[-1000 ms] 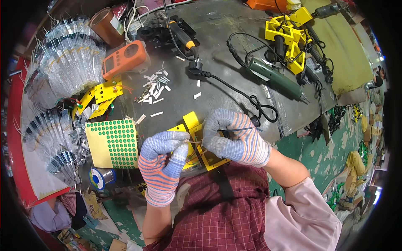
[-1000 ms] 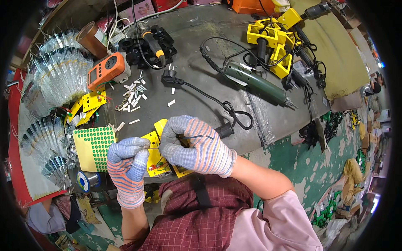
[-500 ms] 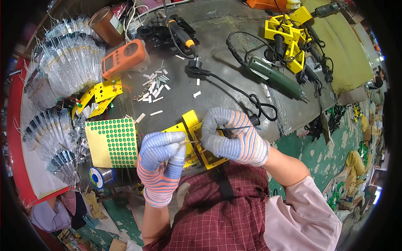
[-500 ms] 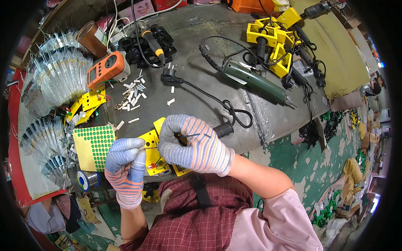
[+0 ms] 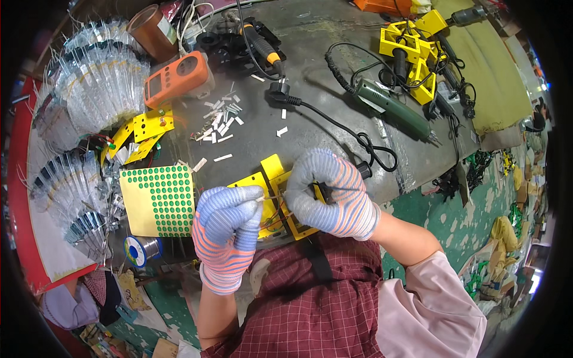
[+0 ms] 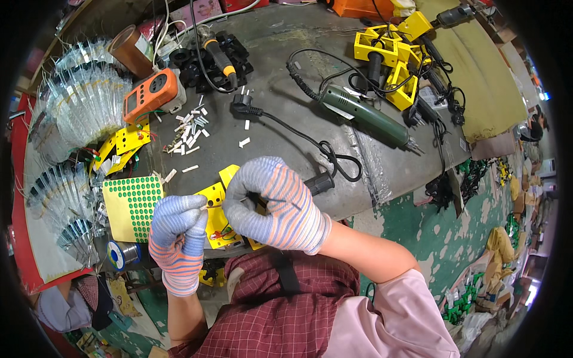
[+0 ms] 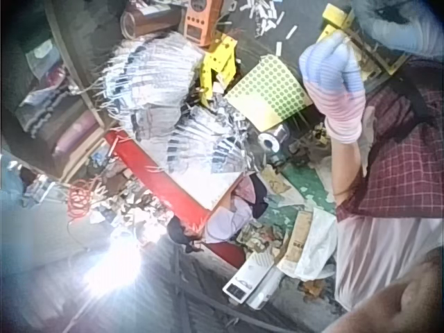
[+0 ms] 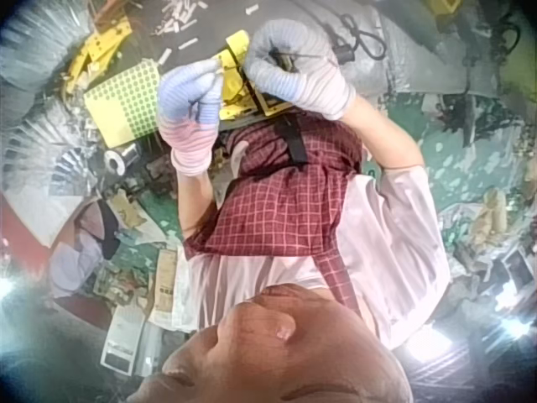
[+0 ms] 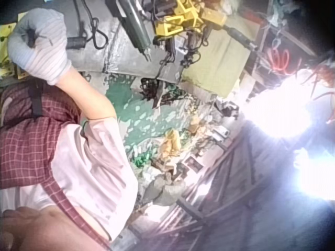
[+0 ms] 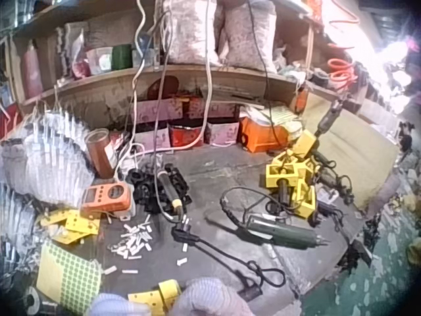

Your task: Soldering wires and mounting a component into a yellow plastic housing on an assembly workbench.

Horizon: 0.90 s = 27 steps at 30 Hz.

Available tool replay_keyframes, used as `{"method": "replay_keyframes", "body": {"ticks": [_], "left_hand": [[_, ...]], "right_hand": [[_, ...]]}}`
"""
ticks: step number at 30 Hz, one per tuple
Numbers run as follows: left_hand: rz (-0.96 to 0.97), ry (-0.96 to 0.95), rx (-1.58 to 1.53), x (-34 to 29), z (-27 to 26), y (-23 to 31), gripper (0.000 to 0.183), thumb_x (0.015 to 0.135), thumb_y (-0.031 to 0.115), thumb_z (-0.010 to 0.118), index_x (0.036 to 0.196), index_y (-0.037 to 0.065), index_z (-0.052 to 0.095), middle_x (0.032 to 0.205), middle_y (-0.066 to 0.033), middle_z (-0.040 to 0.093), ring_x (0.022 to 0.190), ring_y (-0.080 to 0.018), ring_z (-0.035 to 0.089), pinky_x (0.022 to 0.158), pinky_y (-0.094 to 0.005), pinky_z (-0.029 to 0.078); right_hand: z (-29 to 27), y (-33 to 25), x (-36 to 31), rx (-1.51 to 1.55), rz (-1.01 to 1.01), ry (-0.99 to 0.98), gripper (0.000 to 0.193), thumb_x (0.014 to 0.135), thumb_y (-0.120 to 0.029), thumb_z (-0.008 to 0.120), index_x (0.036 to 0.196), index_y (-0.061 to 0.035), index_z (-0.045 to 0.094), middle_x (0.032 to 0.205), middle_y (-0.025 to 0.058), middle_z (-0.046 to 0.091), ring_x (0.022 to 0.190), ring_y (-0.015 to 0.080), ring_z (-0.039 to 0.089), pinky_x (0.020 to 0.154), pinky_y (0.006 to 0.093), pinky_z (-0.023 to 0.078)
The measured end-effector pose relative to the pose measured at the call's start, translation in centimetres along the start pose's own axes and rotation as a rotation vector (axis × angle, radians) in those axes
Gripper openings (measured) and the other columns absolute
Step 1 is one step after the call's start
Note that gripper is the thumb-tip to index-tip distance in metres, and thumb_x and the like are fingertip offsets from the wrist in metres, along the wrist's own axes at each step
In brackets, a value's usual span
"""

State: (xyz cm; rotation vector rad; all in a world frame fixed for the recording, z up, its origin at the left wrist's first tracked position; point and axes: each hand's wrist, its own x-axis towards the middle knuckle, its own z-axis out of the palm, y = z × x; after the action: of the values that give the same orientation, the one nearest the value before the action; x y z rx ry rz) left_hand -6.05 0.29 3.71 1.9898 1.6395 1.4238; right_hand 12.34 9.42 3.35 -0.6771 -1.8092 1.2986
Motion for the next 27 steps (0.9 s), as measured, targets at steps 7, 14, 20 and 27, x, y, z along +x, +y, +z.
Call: {"method": "replay_keyframes", "body": {"ticks": [7,14,20,27], "left_hand": [[-0.222,0.045,-0.218,-0.8,0.6,-0.3,0.02,0.076,-0.004,0.075,0.088,0.008,0.064,0.096,-0.0084,0.071,0.085,-0.0263,0.065,0.08,-0.0362,0.05],[-0.277,0.017,-0.367,-0.7,0.9,0.0,0.019,0.076,-0.004,0.076,0.087,0.009,0.066,0.095,-0.0084,0.071,0.085,-0.0258,0.065,0.08,-0.0359,0.05],[-0.214,0.004,-0.227,-0.6,1.2,0.1,0.019,0.075,-0.001,0.077,0.087,0.01,0.066,0.093,-0.007,0.071,0.085,-0.026,0.065,0.08,-0.037,0.051],[0.069,-0.084,0.099,1.2,0.3,0.8,0.022,0.072,0.006,0.077,0.089,0.015,0.066,0.096,-0.001,0.07,0.086,-0.0245,0.063,0.081,-0.0388,0.048]], "right_hand": [[-0.2,0.2,0.1,-0.162,-0.142,0.02,0.014,0.074,-0.013,0.076,0.083,-0.0082,0.067,0.078,0.009,0.063,0.073,0.0309,0.06,0.069,0.0397,0.046],[-0.4,-0.6,0.8,0.026,0.147,-0.054,0.012,0.08,-0.013,0.07,0.083,-0.0025,0.066,0.072,0.0097,0.062,0.067,0.0226,0.061,0.064,0.0336,0.048],[-0.1,-0.5,0.6,-0.098,-0.054,-0.06,0.01,0.081,-0.012,0.069,0.083,-0.0028,0.067,0.075,0.0088,0.064,0.07,0.0245,0.064,0.066,0.033,0.048],[-1.6,-0.8,0.3,0.049,0.147,-0.133,0.01,0.088,-0.01,0.064,0.094,-0.0027,0.063,0.084,0.0131,0.064,0.079,0.0293,0.065,0.072,0.0366,0.05]]}}
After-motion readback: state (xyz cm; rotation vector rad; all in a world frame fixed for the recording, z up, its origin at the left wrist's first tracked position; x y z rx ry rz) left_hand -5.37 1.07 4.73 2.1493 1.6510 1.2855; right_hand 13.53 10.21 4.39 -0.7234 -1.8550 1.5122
